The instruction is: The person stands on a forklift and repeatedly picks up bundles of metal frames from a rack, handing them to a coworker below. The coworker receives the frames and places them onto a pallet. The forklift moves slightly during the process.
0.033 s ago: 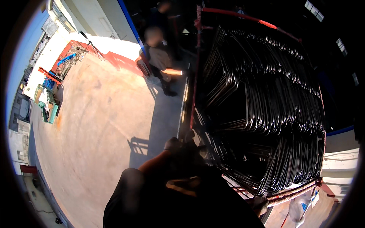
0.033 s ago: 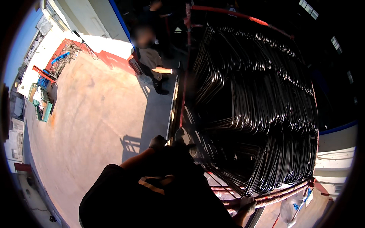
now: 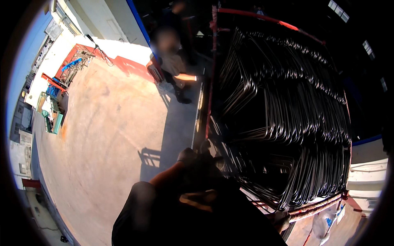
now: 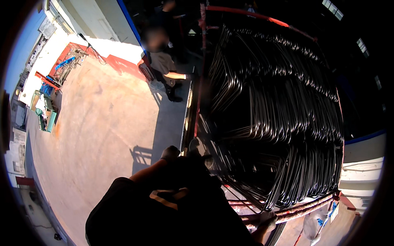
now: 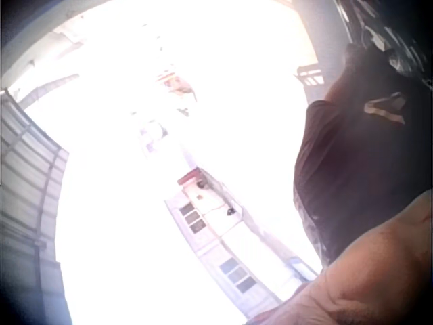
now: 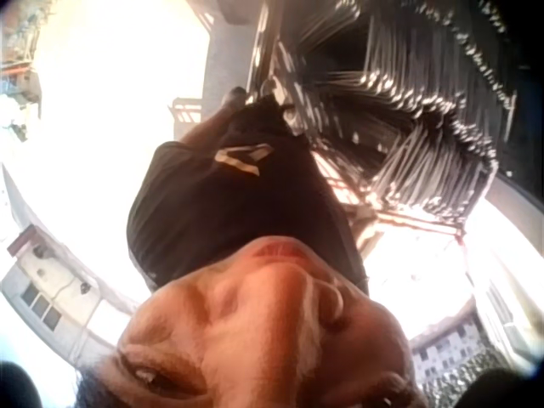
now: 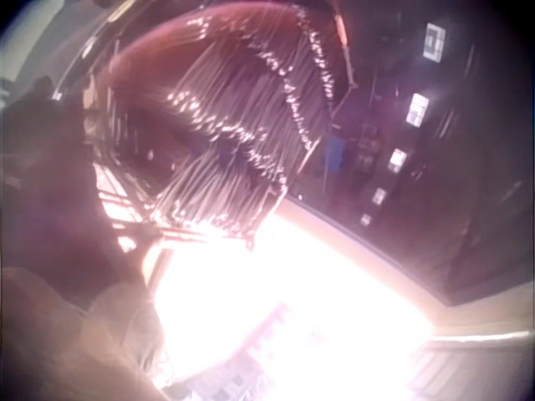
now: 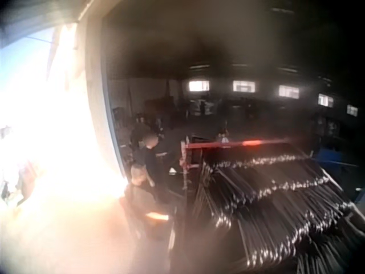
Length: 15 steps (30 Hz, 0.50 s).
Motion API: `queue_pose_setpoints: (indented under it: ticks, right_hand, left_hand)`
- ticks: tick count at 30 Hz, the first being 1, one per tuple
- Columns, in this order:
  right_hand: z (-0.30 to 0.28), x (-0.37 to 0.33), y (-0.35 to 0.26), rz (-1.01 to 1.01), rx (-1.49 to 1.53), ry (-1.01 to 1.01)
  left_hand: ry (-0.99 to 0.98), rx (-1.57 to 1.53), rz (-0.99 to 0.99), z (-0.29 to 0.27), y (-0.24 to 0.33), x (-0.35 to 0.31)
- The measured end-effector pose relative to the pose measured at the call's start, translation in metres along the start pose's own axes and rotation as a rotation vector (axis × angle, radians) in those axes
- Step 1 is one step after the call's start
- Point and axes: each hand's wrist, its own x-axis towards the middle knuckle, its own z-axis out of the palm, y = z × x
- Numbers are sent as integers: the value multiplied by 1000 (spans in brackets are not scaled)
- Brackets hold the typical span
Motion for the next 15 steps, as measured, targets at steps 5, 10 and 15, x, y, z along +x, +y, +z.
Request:
queue_pose_setpoints:
  ticks: [5, 10, 15]
  right_hand:
    - [3, 26, 5, 13, -226, 13]
    - [2, 11, 0, -66, -293, 29]
    - [7, 9, -5, -30, -297, -44]
  left_hand:
    - [13, -49, -51, -2, 10, 6]
    - [-29, -15, -6, 1, 9, 7]
    - [33, 169, 144, -4, -7, 4]
